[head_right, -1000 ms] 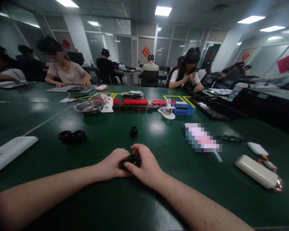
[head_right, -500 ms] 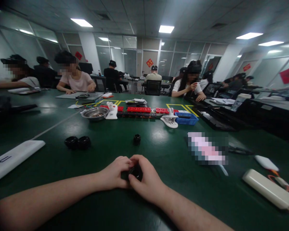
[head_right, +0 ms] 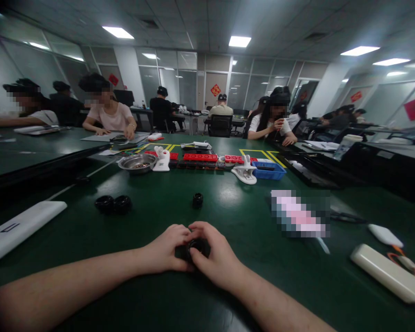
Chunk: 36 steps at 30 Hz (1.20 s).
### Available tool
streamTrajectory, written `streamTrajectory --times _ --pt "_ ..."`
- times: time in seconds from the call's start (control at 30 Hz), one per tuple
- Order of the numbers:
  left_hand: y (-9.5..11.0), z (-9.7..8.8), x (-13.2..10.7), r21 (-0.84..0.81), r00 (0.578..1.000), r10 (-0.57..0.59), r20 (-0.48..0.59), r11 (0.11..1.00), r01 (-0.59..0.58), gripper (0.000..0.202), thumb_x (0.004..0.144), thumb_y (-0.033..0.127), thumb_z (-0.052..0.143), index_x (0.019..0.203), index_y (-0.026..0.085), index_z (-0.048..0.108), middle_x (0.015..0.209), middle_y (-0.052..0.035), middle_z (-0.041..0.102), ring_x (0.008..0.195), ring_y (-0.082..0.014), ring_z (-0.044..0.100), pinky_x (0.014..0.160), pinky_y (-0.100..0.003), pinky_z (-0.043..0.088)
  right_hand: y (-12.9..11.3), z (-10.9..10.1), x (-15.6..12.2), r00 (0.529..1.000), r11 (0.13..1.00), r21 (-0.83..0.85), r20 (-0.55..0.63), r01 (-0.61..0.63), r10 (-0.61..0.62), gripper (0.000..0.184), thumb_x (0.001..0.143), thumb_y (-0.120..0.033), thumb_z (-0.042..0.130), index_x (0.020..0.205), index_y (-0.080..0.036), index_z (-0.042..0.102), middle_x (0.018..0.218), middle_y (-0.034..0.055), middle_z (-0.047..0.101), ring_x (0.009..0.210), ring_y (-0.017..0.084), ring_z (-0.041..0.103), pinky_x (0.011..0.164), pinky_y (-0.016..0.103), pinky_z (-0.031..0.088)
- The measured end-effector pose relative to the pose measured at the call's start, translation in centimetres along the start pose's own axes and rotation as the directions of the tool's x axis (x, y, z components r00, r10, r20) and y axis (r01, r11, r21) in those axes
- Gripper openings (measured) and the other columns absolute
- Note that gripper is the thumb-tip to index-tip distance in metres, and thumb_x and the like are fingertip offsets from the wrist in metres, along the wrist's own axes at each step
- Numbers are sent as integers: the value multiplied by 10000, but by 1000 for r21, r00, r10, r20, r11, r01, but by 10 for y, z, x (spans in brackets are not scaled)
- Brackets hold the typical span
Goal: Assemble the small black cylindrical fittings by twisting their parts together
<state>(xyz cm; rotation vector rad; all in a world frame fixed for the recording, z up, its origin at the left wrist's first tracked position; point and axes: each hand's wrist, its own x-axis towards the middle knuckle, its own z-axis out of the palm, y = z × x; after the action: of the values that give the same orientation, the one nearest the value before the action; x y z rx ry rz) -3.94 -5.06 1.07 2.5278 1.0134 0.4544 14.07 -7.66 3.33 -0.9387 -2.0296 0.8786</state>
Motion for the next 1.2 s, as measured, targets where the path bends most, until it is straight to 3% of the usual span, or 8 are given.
streamTrajectory --times 0.1,0.3,0.43,0.57,0.8,0.97,1.1,1.2 --pt "1 0 0 3 1000 7 -1 1000 -7 438 618 520 691 922 211 623 897 -15 588 865 -206 519 774 -319 367 -2 -4 -2 999 999 38 36 1 -2 431 737 -121 454 1156 -214 412 1049 68 610 1037 216 538 924 429 375" --pt "0 0 0 6 1000 26 -4 1000 -26 388 622 503 697 855 201 624 879 -2 584 830 -187 522 764 -306 360 2 -3 -2 987 988 -142 -160 -55 32 441 679 -253 625 1077 -189 446 998 84 560 959 248 535 856 426 417" --pt "1 -1 1 5 1000 17 5 1000 -17 373 622 486 699 832 188 621 891 -6 592 839 -190 521 775 -305 360 -1 1 -1 997 993 -110 -60 -54 47 380 671 -134 571 1029 -194 456 929 52 568 898 211 551 826 395 437" --pt "1 -1 0 4 1000 4 10 1000 -4 423 625 471 697 925 190 597 907 -15 598 852 -200 522 770 -312 367 -4 -3 -4 998 998 -46 39 44 -42 493 648 -43 503 1106 -210 430 1062 68 549 1013 207 519 904 396 403" --pt "1 -2 1 -3 1000 22 4 1000 -22 362 634 489 689 800 178 608 859 -11 596 817 -193 524 751 -307 366 0 -7 -2 996 987 -151 -78 -61 50 435 637 -233 682 1016 -185 475 968 64 553 923 234 531 823 401 433" --pt "1 0 0 -7 1000 19 4 1000 -19 371 624 458 701 847 177 608 882 -13 597 833 -200 520 762 -310 361 -2 -4 -1 1000 993 -117 21 -18 20 367 662 -113 607 1002 -185 493 969 53 563 919 202 536 826 367 436" --pt "0 -1 0 -25 1000 5 10 1000 -4 434 630 451 698 952 184 584 896 -15 594 839 -204 521 763 -317 365 -7 -8 -4 994 998 -27 93 60 -57 524 618 -11 503 1111 -180 446 1087 75 542 1023 200 514 911 370 403" --pt "0 -1 0 -16 1000 18 16 1000 -17 390 637 473 689 893 193 603 902 -17 596 852 -203 517 780 -323 363 -7 -9 -4 999 997 -69 15 46 -45 505 655 -83 551 1135 -183 432 1133 94 518 1065 229 488 928 404 386"
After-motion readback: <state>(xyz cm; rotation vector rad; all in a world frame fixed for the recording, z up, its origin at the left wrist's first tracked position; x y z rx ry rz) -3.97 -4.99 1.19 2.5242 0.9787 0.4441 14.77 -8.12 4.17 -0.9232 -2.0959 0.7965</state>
